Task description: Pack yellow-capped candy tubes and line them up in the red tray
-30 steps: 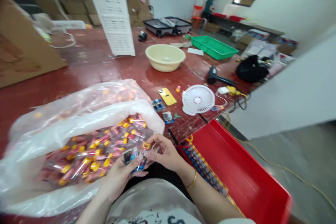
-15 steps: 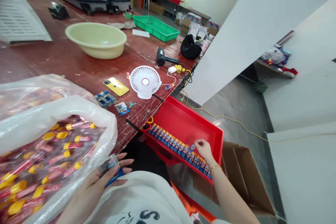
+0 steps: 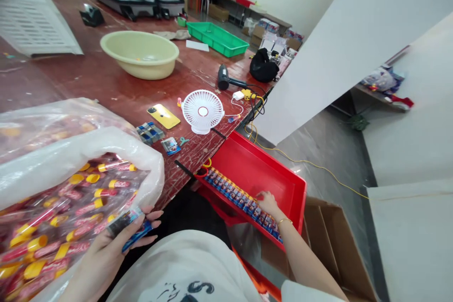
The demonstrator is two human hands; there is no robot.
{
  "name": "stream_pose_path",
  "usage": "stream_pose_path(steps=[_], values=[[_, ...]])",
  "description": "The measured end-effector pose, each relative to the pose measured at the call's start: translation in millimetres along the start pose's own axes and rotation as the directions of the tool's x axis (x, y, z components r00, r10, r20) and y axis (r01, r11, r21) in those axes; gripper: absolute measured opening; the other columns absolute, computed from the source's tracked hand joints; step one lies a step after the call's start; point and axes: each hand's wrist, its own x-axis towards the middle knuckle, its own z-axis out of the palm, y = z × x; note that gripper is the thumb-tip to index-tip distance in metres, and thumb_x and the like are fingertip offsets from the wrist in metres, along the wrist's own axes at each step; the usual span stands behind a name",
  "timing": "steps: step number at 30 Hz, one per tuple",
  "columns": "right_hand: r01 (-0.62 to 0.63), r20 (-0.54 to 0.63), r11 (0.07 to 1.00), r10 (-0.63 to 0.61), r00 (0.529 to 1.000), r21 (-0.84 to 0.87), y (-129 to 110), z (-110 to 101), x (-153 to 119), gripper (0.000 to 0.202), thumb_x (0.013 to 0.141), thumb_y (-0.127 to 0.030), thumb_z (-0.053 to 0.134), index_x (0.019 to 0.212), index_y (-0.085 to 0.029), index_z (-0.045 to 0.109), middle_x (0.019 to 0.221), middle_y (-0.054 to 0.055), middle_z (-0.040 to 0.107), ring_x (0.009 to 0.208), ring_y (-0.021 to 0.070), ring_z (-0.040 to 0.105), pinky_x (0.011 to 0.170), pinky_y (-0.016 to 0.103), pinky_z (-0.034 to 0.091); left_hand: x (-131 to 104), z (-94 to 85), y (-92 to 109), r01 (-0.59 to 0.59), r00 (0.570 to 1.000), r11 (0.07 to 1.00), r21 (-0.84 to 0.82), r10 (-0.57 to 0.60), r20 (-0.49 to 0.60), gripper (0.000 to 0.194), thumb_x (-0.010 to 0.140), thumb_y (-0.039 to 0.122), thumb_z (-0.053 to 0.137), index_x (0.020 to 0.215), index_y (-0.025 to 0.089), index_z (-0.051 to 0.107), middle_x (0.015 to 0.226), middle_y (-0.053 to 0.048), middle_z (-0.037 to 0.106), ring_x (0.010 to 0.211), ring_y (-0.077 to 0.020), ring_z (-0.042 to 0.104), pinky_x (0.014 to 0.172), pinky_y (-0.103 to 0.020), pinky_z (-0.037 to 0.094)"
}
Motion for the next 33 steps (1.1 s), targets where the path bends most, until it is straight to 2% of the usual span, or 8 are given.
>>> stream_pose_path(steps=[7,13,15,19,21,26,30,33], values=[[-0.031,0.027,0.993,0.035,0.999,-0.110,-11,7,-2,0.018,0.089,-0.028,0.058,0.099,-0.013,0.060,0.097,0.004,0.063,0.082,0.0151,0.062,0.073,0.033,0.053,-1,-6.6,2,-0.012,1.000,0.997,-0.076,0.011,-0.012,0.037,0.072,0.036,0.073,0.102,0.016,0.067,0.098,-0.010,0.075,0.097,-0.0312,0.066,0.070,-0.040,0.060],[0.260,-0.245,0.964,-0.265,0.932,-0.052,-62,-25,-25,0.023,0.071,-0.009,0.054,0.093,-0.016,0.055,0.095,0.012,0.057,0.097,0.0280,0.057,0.087,0.043,0.046,-18,-22.8,8,-0.019,0.999,0.997,-0.081,0.015,-0.048,0.040,0.069,0.039,0.075,0.101,0.015,0.070,0.094,-0.011,0.076,0.086,-0.0287,0.070,0.068,-0.040,0.060],[0.497,-0.298,0.867,-0.473,0.829,0.009,-119,-26,-43,0.025,0.074,-0.014,0.051,0.099,-0.019,0.051,0.100,0.011,0.055,0.098,0.0263,0.055,0.087,0.041,0.046,-23,-31.1,12,-0.048,0.989,0.994,-0.099,0.034,-0.142,0.039,0.065,0.038,0.078,0.096,0.015,0.071,0.087,-0.010,0.077,0.078,-0.0260,0.071,0.063,-0.036,0.059],[0.941,-0.236,0.246,-0.925,0.299,0.232,-275,2,-115,0.019,0.080,-0.014,0.049,0.095,-0.025,0.052,0.099,0.007,0.059,0.096,0.0231,0.057,0.084,0.037,0.047,-28,-44.8,19,-0.129,0.938,0.988,-0.081,0.095,-0.333,0.031,0.061,0.036,0.081,0.082,0.014,0.072,0.075,-0.006,0.075,0.070,-0.0214,0.068,0.056,-0.029,0.057],[0.951,0.014,0.168,-0.985,0.171,0.261,-344,28,-148,0.020,0.081,-0.010,0.047,0.094,-0.024,0.054,0.100,0.008,0.061,0.099,0.0233,0.056,0.089,0.038,0.045,-28,-48.5,21,-0.176,0.913,0.982,-0.070,0.136,-0.385,0.031,0.062,0.038,0.080,0.080,0.014,0.072,0.075,-0.006,0.074,0.070,-0.0216,0.066,0.055,-0.030,0.057],[0.921,0.257,0.338,-0.924,0.284,0.195,-417,82,-167,0.038,0.066,0.002,0.053,0.100,-0.016,0.054,0.106,0.016,0.060,0.103,0.0322,0.057,0.090,0.048,0.043,-25,-53.1,21,-0.271,0.884,0.942,-0.197,0.163,-0.438,0.039,0.067,0.040,0.076,0.096,0.015,0.069,0.086,-0.008,0.074,0.076,-0.0240,0.067,0.056,-0.032,0.057],[0.888,0.290,0.344,-0.922,0.258,0.305,-415,79,-156,0.049,0.075,-0.003,0.051,0.119,-0.017,0.039,0.094,0.010,0.063,0.086,0.0234,0.065,0.078,0.039,0.052,-23,-58.6,20,-0.291,0.896,0.940,-0.179,0.202,-0.396,0.035,0.067,0.043,0.075,0.085,0.013,0.071,0.073,-0.008,0.075,0.073,-0.0237,0.068,0.060,-0.031,0.055],[0.682,0.278,0.335,-0.940,0.196,0.651,-413,60,-162,0.047,0.082,-0.016,0.055,0.122,-0.025,0.031,0.099,0.006,0.063,0.086,0.0183,0.066,0.076,0.034,0.054,-20,-61.5,20,-0.280,0.895,0.949,-0.147,0.203,-0.396,0.035,0.064,0.044,0.077,0.081,0.013,0.072,0.074,-0.008,0.075,0.072,-0.0237,0.068,0.061,-0.031,0.054]])
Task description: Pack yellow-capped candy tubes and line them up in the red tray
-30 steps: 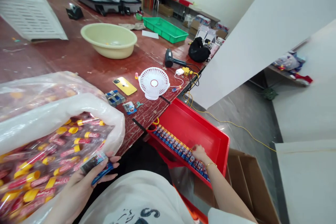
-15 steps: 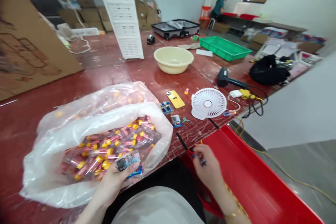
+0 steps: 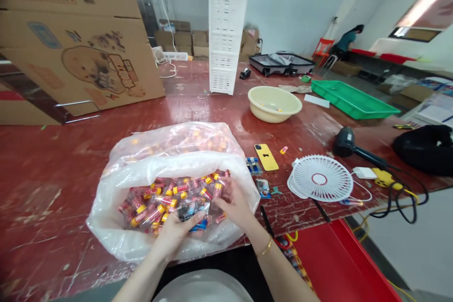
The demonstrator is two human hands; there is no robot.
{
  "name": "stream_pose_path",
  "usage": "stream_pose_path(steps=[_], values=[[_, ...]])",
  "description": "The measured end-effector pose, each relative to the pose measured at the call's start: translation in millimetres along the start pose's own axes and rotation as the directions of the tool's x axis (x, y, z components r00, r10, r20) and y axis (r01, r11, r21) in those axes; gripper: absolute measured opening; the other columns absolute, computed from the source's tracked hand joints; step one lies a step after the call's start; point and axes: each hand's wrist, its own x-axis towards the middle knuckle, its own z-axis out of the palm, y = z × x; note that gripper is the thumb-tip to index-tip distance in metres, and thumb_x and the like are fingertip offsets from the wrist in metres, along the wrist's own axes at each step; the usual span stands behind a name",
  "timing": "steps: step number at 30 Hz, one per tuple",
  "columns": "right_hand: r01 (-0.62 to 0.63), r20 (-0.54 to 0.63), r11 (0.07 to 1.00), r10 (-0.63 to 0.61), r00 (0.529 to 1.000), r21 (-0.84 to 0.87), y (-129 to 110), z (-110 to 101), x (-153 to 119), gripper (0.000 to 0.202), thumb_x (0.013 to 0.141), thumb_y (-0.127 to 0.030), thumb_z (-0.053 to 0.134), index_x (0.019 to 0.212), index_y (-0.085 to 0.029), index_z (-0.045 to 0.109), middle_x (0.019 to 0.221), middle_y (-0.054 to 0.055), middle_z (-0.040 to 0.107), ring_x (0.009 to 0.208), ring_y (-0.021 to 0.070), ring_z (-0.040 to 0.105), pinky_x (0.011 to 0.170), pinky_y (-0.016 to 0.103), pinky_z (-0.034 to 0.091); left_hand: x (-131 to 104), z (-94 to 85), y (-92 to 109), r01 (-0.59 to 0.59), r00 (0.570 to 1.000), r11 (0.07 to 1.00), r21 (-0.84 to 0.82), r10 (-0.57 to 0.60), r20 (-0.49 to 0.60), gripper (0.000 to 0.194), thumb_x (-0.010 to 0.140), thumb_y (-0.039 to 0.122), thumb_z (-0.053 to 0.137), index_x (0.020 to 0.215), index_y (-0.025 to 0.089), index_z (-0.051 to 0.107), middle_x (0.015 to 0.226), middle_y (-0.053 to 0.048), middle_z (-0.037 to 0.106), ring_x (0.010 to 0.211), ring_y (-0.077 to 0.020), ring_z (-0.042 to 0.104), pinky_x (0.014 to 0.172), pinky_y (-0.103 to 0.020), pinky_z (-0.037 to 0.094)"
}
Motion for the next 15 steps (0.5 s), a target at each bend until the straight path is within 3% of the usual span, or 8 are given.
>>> stream_pose_path(steps=[3,5,10,15], values=[[0.087,-0.066,0.907,-0.065,0.996,0.413,-22,-5,-6,0.036,0.082,-0.027,0.061,0.111,-0.028,0.040,0.101,0.002,0.062,0.087,0.0172,0.065,0.079,0.035,0.054,3,2.1,1,0.037,0.999,0.999,0.004,-0.037,0.027,0.035,0.063,0.043,0.077,0.082,0.014,0.073,0.079,-0.008,0.076,0.078,-0.0255,0.069,0.066,-0.034,0.055],[0.157,-0.142,0.893,-0.105,0.984,0.422,-34,-8,-7,0.030,0.082,-0.029,0.063,0.105,-0.028,0.044,0.095,0.000,0.062,0.086,0.0158,0.064,0.080,0.033,0.054,5,4.4,1,0.038,0.998,0.999,0.007,-0.038,0.048,0.033,0.064,0.042,0.077,0.081,0.015,0.073,0.079,-0.008,0.076,0.077,-0.0246,0.069,0.065,-0.033,0.055],[0.332,-0.154,0.942,-0.321,0.934,0.053,-54,-19,-10,0.019,0.087,-0.023,0.058,0.103,-0.026,0.048,0.096,0.002,0.057,0.088,0.0149,0.060,0.082,0.029,0.051,6,7.4,1,-0.079,0.994,0.996,0.039,0.076,0.072,0.023,0.058,0.033,0.082,0.062,0.013,0.070,0.059,-0.003,0.069,0.055,-0.0146,0.059,0.049,-0.021,0.046],[0.448,-0.054,0.865,-0.470,0.881,-0.228,-67,-29,-11,0.019,0.087,-0.017,0.054,0.104,-0.024,0.049,0.102,0.005,0.059,0.097,0.0185,0.058,0.086,0.032,0.048,7,7.0,6,-0.099,0.995,0.991,0.085,0.097,0.029,0.019,0.055,0.025,0.083,0.060,0.014,0.069,0.054,0.001,0.065,0.050,-0.0116,0.053,0.048,-0.020,0.044]])
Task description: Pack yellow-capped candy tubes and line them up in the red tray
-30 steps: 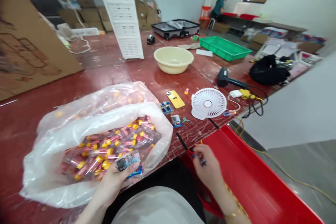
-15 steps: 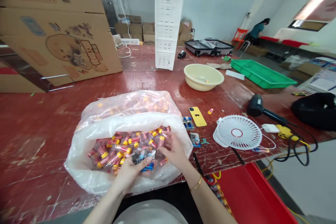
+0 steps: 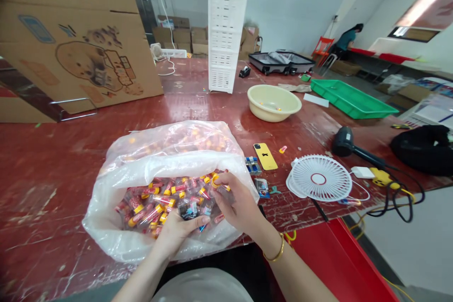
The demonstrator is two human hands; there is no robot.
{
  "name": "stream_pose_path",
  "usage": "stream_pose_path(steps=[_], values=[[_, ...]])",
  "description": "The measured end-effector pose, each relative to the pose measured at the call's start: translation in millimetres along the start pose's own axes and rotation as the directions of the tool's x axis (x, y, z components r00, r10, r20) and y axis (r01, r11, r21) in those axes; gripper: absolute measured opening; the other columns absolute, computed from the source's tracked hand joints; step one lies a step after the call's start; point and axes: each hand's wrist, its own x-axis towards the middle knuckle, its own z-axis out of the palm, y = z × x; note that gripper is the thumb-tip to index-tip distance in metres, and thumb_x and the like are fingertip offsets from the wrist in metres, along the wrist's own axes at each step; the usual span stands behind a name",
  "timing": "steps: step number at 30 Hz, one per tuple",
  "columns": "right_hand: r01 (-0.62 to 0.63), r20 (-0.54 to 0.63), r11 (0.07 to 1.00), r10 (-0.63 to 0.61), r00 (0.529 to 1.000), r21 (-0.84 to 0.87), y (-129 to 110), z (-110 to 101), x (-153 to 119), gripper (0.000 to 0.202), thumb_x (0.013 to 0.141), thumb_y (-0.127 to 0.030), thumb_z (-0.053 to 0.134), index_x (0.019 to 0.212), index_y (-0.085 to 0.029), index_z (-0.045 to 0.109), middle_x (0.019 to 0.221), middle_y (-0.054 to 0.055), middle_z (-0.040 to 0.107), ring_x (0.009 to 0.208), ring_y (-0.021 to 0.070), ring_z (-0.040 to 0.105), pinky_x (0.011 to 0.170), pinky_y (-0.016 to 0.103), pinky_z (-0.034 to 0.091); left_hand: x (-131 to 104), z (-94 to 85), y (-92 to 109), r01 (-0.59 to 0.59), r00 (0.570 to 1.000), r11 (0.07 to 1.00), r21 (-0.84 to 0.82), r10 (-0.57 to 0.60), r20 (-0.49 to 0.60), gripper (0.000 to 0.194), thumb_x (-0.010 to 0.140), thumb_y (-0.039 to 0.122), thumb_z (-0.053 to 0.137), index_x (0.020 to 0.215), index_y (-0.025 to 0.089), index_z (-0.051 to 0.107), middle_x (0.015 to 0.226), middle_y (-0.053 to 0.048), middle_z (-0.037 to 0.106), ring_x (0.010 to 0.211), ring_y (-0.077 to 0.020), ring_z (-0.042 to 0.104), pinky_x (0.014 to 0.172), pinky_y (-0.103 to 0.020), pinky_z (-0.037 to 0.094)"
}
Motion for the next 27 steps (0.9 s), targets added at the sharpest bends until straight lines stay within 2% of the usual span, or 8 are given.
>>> stream_pose_path(steps=[6,11,13,15,17,20,24,27], values=[[-0.161,0.091,0.985,0.155,0.984,0.062,6,2,3,0.013,0.084,-0.024,0.059,0.096,-0.022,0.053,0.090,0.003,0.060,0.084,0.0171,0.058,0.078,0.031,0.048,-1,1.7,2,0.023,1.000,0.999,0.039,-0.023,-0.008,0.020,0.053,0.023,0.085,0.055,0.015,0.066,0.050,0.002,0.063,0.048,-0.0109,0.052,0.048,-0.020,0.043],[-0.377,0.206,0.855,0.321,0.924,0.357,15,10,-9,0.018,0.084,-0.035,0.061,0.090,-0.021,0.051,0.081,0.000,0.057,0.077,0.0143,0.058,0.073,0.029,0.050,-8,12.3,5,0.166,0.983,0.947,-0.274,-0.136,0.126,0.028,0.064,0.035,0.080,0.083,0.016,0.071,0.071,-0.004,0.073,0.063,-0.0182,0.064,0.057,-0.028,0.052],[-0.401,0.278,0.837,0.312,0.909,0.372,11,15,-19,0.031,0.076,-0.034,0.069,0.097,-0.022,0.049,0.087,0.000,0.057,0.079,0.0152,0.058,0.072,0.029,0.051,-10,18.7,8,0.219,0.974,0.904,-0.366,-0.178,0.142,0.031,0.065,0.034,0.079,0.089,0.016,0.071,0.074,-0.005,0.074,0.064,-0.0190,0.066,0.056,-0.029,0.053],[-0.420,0.306,0.829,0.319,0.897,0.368,5,21,-30,0.060,0.063,-0.028,0.081,0.108,-0.025,0.042,0.098,0.003,0.056,0.084,0.0174,0.059,0.069,0.029,0.053,-10,24.4,11,0.240,0.970,0.886,-0.396,-0.206,0.128,0.033,0.067,0.034,0.079,0.091,0.013,0.071,0.073,-0.007,0.074,0.064,-0.0188,0.067,0.055,-0.027,0.052],[-0.461,0.289,0.814,0.373,0.882,0.354,1,29,-39,0.077,0.056,-0.022,0.083,0.114,-0.027,0.033,0.104,0.004,0.054,0.083,0.0185,0.060,0.064,0.029,0.054,-9,28.2,13,0.244,0.969,0.882,-0.404,-0.208,0.131,0.033,0.069,0.034,0.077,0.092,0.011,0.071,0.074,-0.009,0.075,0.066,-0.0195,0.068,0.057,-0.026,0.052],[-0.468,0.183,0.828,0.431,0.884,0.308,3,38,-47,0.067,0.062,-0.019,0.077,0.112,-0.027,0.032,0.099,0.004,0.051,0.075,0.0164,0.060,0.056,0.027,0.053,-9,29.0,13,0.228,0.971,0.896,-0.382,-0.184,0.150,0.030,0.072,0.034,0.074,0.092,0.011,0.072,0.074,-0.008,0.075,0.067,-0.0186,0.069,0.061,-0.025,0.052],[-0.348,0.017,0.904,0.355,0.935,0.250,9,42,-52,0.060,0.062,-0.015,0.072,0.108,-0.025,0.035,0.101,0.003,0.047,0.085,0.0170,0.057,0.068,0.030,0.053,-13,26.1,8,0.201,0.975,0.923,-0.329,-0.158,0.154,0.031,0.070,0.031,0.077,0.094,0.013,0.072,0.075,-0.006,0.076,0.065,-0.0170,0.068,0.066,-0.025,0.052],[-0.316,-0.006,0.923,0.326,0.945,0.220,10,42,-55,0.060,0.062,-0.012,0.070,0.109,-0.024,0.034,0.102,0.003,0.046,0.091,0.0174,0.055,0.077,0.031,0.051,-15,26.5,7,0.185,0.978,0.924,-0.336,-0.141,0.152,0.029,0.068,0.031,0.078,0.090,0.013,0.073,0.071,-0.006,0.075,0.060,-0.0161,0.067,0.062,-0.025,0.051]])
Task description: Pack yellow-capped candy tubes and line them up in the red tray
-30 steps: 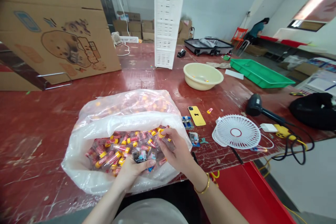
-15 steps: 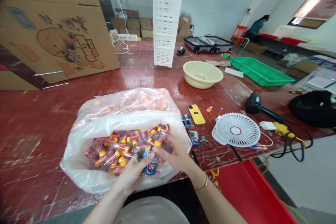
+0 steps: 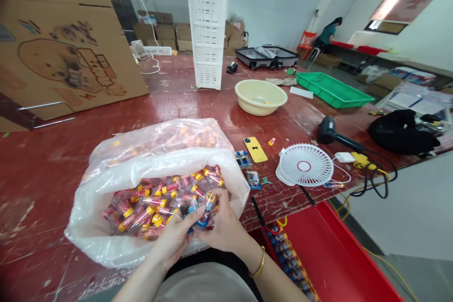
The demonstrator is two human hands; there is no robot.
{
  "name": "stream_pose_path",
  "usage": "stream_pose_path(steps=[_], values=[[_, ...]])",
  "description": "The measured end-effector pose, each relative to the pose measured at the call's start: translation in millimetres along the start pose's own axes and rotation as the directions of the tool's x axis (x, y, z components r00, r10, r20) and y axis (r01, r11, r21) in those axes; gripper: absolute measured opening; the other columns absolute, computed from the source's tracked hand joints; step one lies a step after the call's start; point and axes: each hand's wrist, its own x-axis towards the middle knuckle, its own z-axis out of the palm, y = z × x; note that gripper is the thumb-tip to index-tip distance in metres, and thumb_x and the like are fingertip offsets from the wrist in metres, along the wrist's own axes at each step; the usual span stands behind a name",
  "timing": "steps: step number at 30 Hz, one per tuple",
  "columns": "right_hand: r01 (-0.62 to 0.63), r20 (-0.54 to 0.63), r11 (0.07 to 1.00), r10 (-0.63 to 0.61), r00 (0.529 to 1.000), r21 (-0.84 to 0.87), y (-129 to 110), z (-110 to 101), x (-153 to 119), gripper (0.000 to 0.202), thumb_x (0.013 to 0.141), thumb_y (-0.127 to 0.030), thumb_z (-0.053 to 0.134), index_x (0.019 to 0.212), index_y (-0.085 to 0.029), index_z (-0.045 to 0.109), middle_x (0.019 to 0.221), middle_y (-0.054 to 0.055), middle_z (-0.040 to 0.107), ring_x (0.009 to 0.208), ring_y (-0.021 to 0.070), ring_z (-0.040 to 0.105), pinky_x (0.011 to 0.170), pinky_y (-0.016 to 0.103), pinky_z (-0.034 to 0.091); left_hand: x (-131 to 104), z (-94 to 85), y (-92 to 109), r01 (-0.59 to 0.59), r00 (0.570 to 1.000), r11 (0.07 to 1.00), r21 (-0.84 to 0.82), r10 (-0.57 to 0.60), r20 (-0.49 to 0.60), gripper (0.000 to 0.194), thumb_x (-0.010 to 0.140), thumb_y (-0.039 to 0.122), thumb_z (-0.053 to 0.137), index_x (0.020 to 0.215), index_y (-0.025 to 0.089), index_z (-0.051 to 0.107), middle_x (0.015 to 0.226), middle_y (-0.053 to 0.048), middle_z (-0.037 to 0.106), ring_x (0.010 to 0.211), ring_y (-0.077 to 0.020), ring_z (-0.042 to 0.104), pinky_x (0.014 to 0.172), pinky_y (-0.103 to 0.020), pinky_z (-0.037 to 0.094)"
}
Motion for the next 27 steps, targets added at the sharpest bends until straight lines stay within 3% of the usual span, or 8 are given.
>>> stream_pose_path(steps=[10,14,17,20,22,23,25,27], values=[[0.034,-0.004,0.999,-0.034,0.999,-0.037,-5,0,-3,0.059,0.063,-0.010,0.068,0.109,-0.024,0.034,0.101,0.003,0.045,0.092,0.0173,0.054,0.077,0.030,0.049,0,-0.9,-2,0.019,1.000,1.000,0.005,-0.019,-0.019,0.032,0.066,0.034,0.079,0.090,0.014,0.072,0.077,-0.007,0.076,0.067,-0.0191,0.069,0.065,-0.029,0.053],[0.009,0.021,0.998,-0.010,1.000,0.062,-9,-6,0,0.063,0.060,-0.018,0.077,0.109,-0.023,0.039,0.104,0.004,0.048,0.094,0.0183,0.053,0.081,0.031,0.048,0,-0.9,-2,-0.045,0.999,0.999,0.023,0.046,-0.004,0.031,0.066,0.032,0.079,0.091,0.014,0.072,0.080,-0.007,0.076,0.073,-0.0212,0.069,0.068,-0.029,0.053],[-0.038,0.039,0.972,0.030,0.999,0.232,-12,-14,6,0.035,0.072,-0.034,0.072,0.095,-0.022,0.049,0.092,0.002,0.054,0.085,0.0161,0.055,0.079,0.031,0.049,2,1.6,-3,-0.038,0.999,0.992,0.122,0.040,-0.016,0.037,0.065,0.036,0.079,0.093,0.015,0.071,0.084,-0.007,0.076,0.077,-0.0238,0.070,0.065,-0.031,0.056],[-0.083,-0.108,0.944,0.123,0.987,0.320,-2,-40,0,0.027,0.077,-0.043,0.066,0.080,-0.020,0.052,0.081,0.000,0.058,0.075,0.0145,0.057,0.073,0.031,0.050,1,4.1,-10,0.056,0.998,0.983,0.174,-0.050,-0.037,0.043,0.068,0.045,0.074,0.100,0.016,0.068,0.097,-0.010,0.074,0.083,-0.0262,0.070,0.064,-0.034,0.058],[-0.157,-0.336,0.957,0.235,0.912,0.242,15,-76,-24,0.033,0.073,-0.048,0.068,0.081,-0.020,0.053,0.083,0.001,0.061,0.075,0.0152,0.060,0.073,0.031,0.051,-1,4.2,-19,0.125,0.992,0.977,0.175,-0.125,-0.007,0.043,0.073,0.044,0.070,0.107,0.018,0.065,0.107,-0.010,0.071,0.092,-0.0272,0.068,0.069,-0.036,0.058],[-0.224,-0.473,0.958,0.285,0.834,0.182,26,-98,-45,0.036,0.072,-0.052,0.067,0.083,-0.021,0.054,0.086,0.002,0.063,0.077,0.0158,0.061,0.074,0.032,0.051,-2,3.5,-25,0.154,0.987,0.967,0.202,-0.161,0.019,0.043,0.075,0.041,0.069,0.110,0.018,0.063,0.110,-0.010,0.071,0.095,-0.0275,0.068,0.073,-0.037,0.058],[-0.403,-0.705,0.912,0.339,0.623,0.083,48,-147,-104,0.040,0.071,-0.056,0.065,0.087,-0.020,0.054,0.088,0.003,0.065,0.080,0.0169,0.062,0.076,0.033,0.050,-5,1.3,-37,0.178,0.964,0.924,0.338,-0.234,0.130,0.042,0.077,0.039,0.067,0.113,0.018,0.061,0.110,-0.011,0.071,0.097,-0.0282,0.067,0.081,-0.040,0.056],[-0.559,-0.826,0.826,0.363,0.431,0.071,65,-188,-180,0.040,0.070,-0.054,0.066,0.081,-0.018,0.054,0.082,0.004,0.065,0.078,0.0177,0.061,0.077,0.033,0.049,-9,-0.8,-49,0.170,0.918,0.835,0.523,-0.327,0.224,0.041,0.080,0.043,0.063,0.113,0.019,0.062,0.104,-0.010,0.073,0.096,-0.0282,0.067,0.088,-0.043,0.052]])
